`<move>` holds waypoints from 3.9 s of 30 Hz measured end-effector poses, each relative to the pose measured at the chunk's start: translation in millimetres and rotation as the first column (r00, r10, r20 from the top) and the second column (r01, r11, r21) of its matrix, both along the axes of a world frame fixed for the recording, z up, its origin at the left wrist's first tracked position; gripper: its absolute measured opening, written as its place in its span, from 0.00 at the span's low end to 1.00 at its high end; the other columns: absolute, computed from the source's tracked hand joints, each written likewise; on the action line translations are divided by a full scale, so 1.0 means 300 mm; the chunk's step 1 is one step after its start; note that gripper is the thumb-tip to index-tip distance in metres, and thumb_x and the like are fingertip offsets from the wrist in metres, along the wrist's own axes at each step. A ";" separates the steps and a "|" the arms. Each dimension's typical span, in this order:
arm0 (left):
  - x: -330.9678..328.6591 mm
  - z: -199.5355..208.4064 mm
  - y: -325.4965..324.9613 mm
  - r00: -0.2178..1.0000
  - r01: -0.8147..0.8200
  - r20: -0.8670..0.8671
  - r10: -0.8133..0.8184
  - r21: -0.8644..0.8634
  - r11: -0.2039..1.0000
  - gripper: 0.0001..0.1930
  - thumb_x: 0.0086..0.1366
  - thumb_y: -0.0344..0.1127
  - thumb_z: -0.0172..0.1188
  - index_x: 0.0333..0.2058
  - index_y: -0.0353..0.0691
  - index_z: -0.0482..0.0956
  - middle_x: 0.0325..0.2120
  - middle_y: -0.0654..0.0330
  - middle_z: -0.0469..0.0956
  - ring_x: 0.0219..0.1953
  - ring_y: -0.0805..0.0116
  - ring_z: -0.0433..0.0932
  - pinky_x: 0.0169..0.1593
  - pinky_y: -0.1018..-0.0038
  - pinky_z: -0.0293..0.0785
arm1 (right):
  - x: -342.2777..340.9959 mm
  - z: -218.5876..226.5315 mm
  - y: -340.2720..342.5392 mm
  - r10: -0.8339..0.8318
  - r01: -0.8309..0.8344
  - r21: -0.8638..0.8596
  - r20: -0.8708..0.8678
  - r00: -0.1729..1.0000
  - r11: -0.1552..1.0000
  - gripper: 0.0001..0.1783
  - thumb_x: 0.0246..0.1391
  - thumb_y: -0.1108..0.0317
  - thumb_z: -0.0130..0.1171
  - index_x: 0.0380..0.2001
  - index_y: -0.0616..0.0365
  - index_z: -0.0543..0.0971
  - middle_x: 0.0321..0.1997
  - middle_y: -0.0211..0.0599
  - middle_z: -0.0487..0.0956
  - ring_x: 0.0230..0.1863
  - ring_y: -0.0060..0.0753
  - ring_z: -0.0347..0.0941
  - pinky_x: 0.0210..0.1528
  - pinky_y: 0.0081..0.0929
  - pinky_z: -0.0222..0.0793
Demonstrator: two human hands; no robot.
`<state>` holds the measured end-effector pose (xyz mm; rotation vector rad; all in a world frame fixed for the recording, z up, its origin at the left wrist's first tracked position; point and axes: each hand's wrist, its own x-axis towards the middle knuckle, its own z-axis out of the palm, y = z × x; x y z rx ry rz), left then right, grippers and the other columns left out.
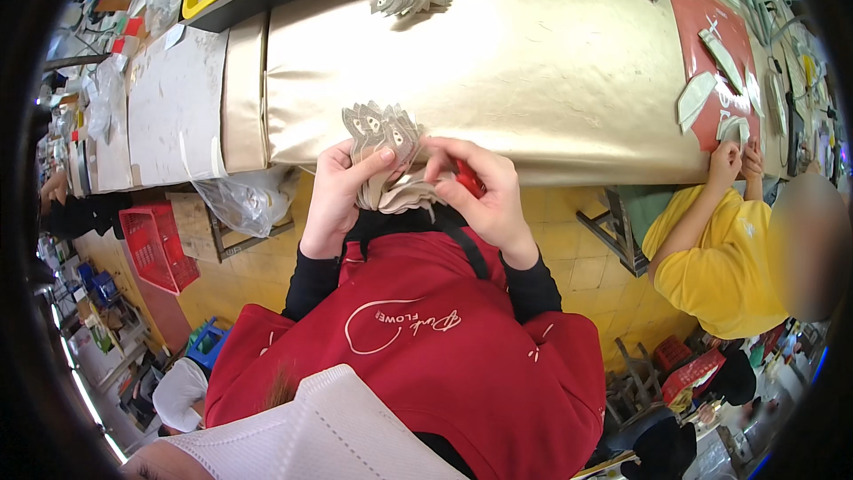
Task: The person uses red-handled scissors to trim edges and remove loose threads from small beige fabric pieces. They handle the pieces one at a time, turning them over and cutting along the edges, then place the trimmed pieces on the table.
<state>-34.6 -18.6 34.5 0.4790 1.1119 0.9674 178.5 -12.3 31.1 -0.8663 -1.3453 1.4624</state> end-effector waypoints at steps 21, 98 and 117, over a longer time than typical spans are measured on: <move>0.042 0.029 -0.010 0.918 0.048 -0.397 -0.006 0.094 0.994 0.12 0.59 0.28 0.70 0.41 0.29 0.84 0.32 0.58 0.85 0.31 0.78 0.81 0.37 0.80 0.78 | -0.076 -0.088 0.048 -0.558 0.051 0.712 0.502 0.661 0.701 0.26 0.42 0.74 0.64 0.49 0.47 0.86 0.30 0.29 0.78 0.21 0.30 0.71 0.25 0.26 0.66; -0.001 -0.008 0.000 0.997 -0.081 0.004 0.081 0.016 0.997 0.22 0.60 0.22 0.66 0.53 0.32 0.70 0.43 0.55 0.81 0.43 0.70 0.82 0.47 0.74 0.80 | -0.106 -0.053 0.016 -0.180 0.214 -0.124 0.243 0.953 0.969 0.11 0.56 0.77 0.64 0.43 0.63 0.80 0.29 0.22 0.72 0.29 0.10 0.65 0.30 0.12 0.60; 0.008 -0.008 -0.006 0.998 -0.060 -0.005 0.060 0.025 0.998 0.26 0.57 0.21 0.68 0.54 0.31 0.70 0.44 0.55 0.81 0.44 0.69 0.82 0.48 0.72 0.80 | -0.046 -0.014 0.042 -0.352 0.186 0.404 0.390 0.851 0.896 0.14 0.52 0.79 0.64 0.43 0.65 0.82 0.33 0.39 0.83 0.29 0.29 0.78 0.32 0.21 0.70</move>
